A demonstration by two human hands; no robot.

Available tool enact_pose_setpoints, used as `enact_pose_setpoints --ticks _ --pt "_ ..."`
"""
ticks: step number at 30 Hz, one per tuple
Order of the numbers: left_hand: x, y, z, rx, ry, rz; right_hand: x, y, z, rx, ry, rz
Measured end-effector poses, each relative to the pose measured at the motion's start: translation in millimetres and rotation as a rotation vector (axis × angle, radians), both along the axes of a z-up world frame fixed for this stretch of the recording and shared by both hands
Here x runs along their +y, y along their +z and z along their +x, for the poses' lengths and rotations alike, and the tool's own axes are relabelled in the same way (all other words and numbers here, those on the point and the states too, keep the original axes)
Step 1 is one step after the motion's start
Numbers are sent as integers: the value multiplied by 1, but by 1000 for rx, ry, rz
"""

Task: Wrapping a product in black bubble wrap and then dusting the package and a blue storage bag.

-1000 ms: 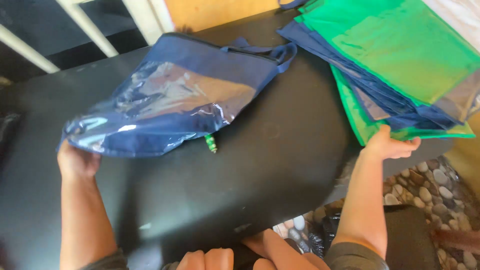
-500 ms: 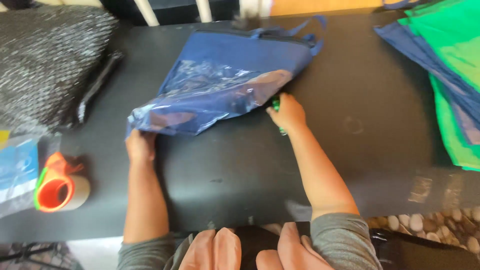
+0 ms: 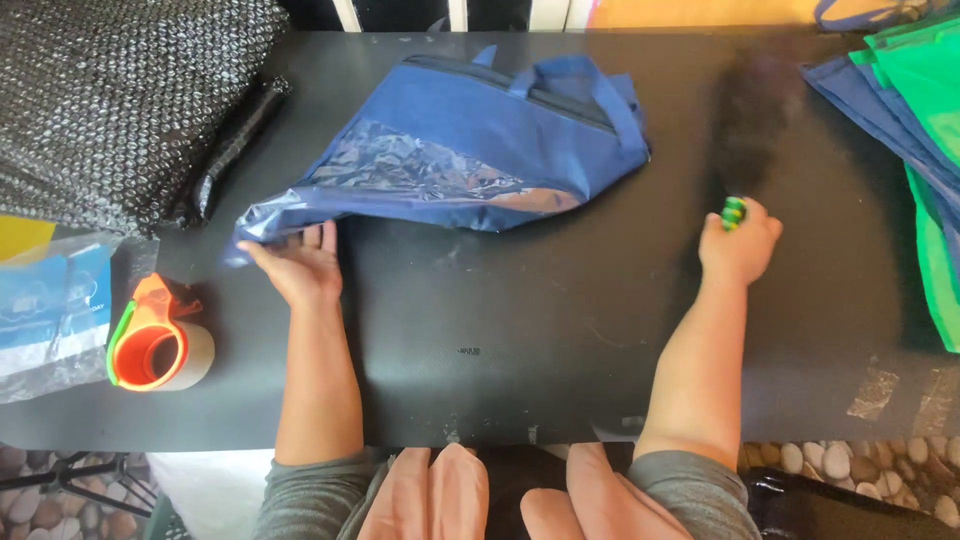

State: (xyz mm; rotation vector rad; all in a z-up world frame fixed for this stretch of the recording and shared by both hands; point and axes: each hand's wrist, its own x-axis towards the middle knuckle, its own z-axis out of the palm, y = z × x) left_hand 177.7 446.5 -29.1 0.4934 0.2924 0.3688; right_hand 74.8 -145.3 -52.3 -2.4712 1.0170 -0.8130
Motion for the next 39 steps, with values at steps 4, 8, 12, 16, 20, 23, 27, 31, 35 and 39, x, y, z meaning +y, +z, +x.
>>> enact_pose_setpoints --ticks 4,8,12,16,20,23,27,31,35,39 --pt "-29 44 -27 -82 -372 252 -24 -6 -13 97 -162 193" --pt "-45 38 -43 59 -387 1413 14 10 -3 -135 -116 -133" --pt "-81 19 -57 441 -509 1260 74 44 3 91 393 136" --pt "-130 52 -68 -43 -934 47 150 104 -6 655 1103 766" --pt "-165 34 -79 -101 -988 -380 159 47 11 687 1267 1054" --pt "-192 5 -91 -246 -1030 -582 163 21 17 421 1320 1355" --pt "-216 25 -127 -119 -1039 -634 154 10 20 35 1099 1637" --pt "-234 12 -174 125 -1107 -545 154 19 19 -120 1064 1524" --pt "-233 16 -206 139 -1136 -369 149 38 11 -268 1021 1396" --pt "-186 -4 -199 399 -1160 413 150 66 10 -422 988 1256"
